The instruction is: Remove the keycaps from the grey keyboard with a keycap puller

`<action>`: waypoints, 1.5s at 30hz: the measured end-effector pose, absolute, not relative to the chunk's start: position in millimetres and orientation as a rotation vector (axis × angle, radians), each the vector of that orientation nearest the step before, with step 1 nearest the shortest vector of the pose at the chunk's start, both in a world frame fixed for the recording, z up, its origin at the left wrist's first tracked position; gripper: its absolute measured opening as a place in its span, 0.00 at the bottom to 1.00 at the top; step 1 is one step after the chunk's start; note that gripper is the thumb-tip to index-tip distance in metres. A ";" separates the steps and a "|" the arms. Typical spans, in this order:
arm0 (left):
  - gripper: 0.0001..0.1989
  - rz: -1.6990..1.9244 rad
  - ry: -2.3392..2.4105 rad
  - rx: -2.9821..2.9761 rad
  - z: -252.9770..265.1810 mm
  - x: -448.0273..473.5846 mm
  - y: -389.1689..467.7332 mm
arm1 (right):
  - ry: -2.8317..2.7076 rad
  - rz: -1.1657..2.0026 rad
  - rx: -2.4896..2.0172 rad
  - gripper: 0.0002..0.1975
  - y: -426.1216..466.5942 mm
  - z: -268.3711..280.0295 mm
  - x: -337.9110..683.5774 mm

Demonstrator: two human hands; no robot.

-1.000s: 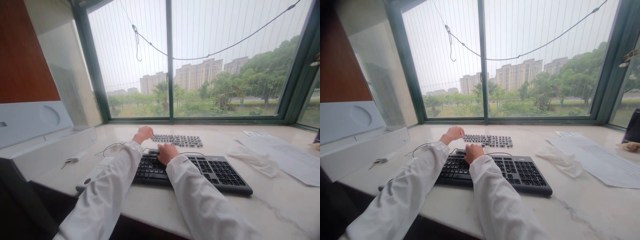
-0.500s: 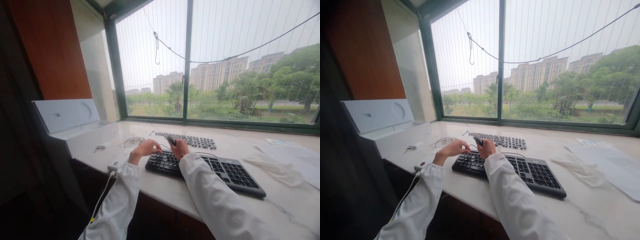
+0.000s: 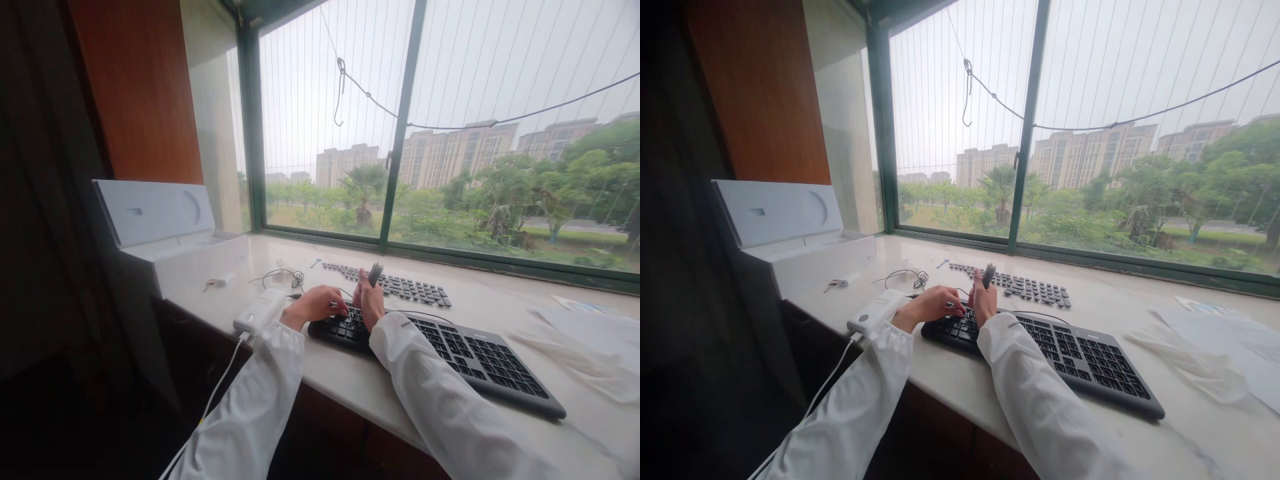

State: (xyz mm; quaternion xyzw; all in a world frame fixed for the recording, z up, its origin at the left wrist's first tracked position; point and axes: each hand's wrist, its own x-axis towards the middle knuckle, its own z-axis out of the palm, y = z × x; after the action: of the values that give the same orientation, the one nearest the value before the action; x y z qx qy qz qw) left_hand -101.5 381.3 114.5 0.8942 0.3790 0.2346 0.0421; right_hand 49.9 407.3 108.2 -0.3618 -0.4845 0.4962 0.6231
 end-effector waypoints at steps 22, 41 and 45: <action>0.08 0.535 1.295 2.904 116.2 -96.7 373.3 | -1.155 1.012 -0.961 0.24 404.0 105.7 43.8; 0.07 0.549 1.330 2.897 115.0 -96.0 373.8 | -1.030 1.139 -1.026 0.21 425.7 100.3 39.6; 0.08 0.531 1.349 2.890 115.5 -95.5 373.4 | -1.064 1.171 -0.923 0.22 422.2 101.1 38.0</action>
State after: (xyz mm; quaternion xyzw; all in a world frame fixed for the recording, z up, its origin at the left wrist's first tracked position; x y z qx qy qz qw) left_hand -95.5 373.4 115.5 0.8930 0.4167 0.1639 -0.0459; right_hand 38.0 422.2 101.1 -0.3998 -0.4605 0.5071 0.6091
